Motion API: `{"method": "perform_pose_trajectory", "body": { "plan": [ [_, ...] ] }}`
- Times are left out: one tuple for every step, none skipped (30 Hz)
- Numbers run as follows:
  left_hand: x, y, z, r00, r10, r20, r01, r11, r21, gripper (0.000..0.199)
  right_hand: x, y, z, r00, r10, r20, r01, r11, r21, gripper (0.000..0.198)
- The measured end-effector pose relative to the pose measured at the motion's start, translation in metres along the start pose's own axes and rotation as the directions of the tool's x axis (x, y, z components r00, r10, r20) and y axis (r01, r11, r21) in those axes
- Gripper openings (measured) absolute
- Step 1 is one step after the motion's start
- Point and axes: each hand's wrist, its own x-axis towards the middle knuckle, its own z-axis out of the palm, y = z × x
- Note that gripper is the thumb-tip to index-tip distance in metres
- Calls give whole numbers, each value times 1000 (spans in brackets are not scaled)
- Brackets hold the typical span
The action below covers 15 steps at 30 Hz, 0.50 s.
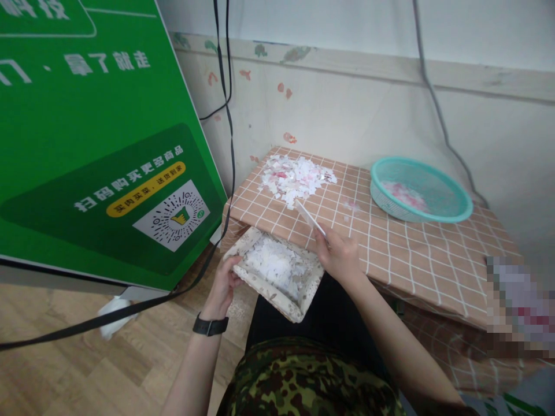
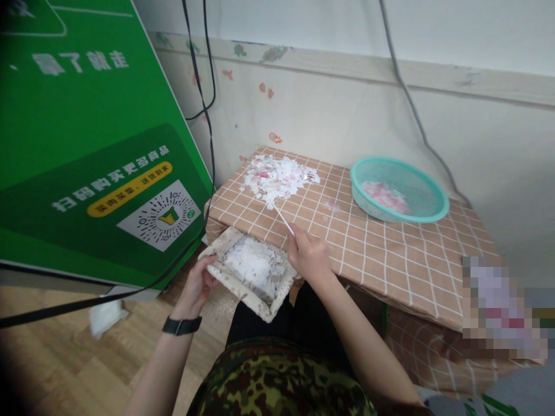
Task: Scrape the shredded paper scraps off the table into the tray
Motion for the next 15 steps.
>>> {"method": "perform_pose_trajectory", "body": {
  "plan": [
    [0,0,0,1000,5,-1,-5,1000,1,39,3,-1,2,1000,9,13,-9,1000,13,31],
    [0,0,1,1000,8,-2,-8,1000,2,39,6,-2,4,1000,20,20,-20,1000,24,32],
    [0,0,1,1000,9,-3,-9,1000,5,40,9,-3,6,999,33,22,-34,999,29,33],
    [0,0,1,1000,9,-5,-9,1000,6,40,12,-4,8,999,48,19,-49,998,28,33],
    [0,0,1,1000,7,-10,-6,1000,7,40,14,-4,10,998,62,14,-62,998,24,34],
    [1,0,0,1000,3,-13,-2,1000,8,39,16,-5,13,997,75,8,-75,997,22,34],
    [1,0,0,1000,-1,-13,1,1000,8,39,18,-6,15,996,87,2,-87,996,22,35],
    [1,-1,0,1000,-4,-11,5,1000,9,39,20,-7,17,995,98,-2,-98,995,26,36],
    [1,-1,-1,1000,-7,-12,7,1000,8,39,21,-7,19,994,109,-4,-109,994,31,36],
    [2,-1,-1,1000,-10,-13,10,1000,6,39,23,-8,21,993,121,-5,-121,992,34,37],
    [2,-1,-1,1000,-13,-14,13,1000,3,39,24,-8,23,991,134,-7,-134,990,34,37],
    [2,-1,-1,1000,-15,-15,15,1000,1,40,25,-9,24,989,148,-10,-147,989,33,37],
    [1,-1,-1,1000,-18,-16,18,1000,0,40,27,-9,26,987,159,-15,-158,987,33,37],
    [1,-1,-1,1000,-21,-16,21,1000,1,40,28,-10,27,985,169,-21,-168,985,35,37],
    [1,-1,0,1000,-22,-16,22,1000,2,40,30,-10,29,984,178,-27,-177,984,36,37]
  ]
}}
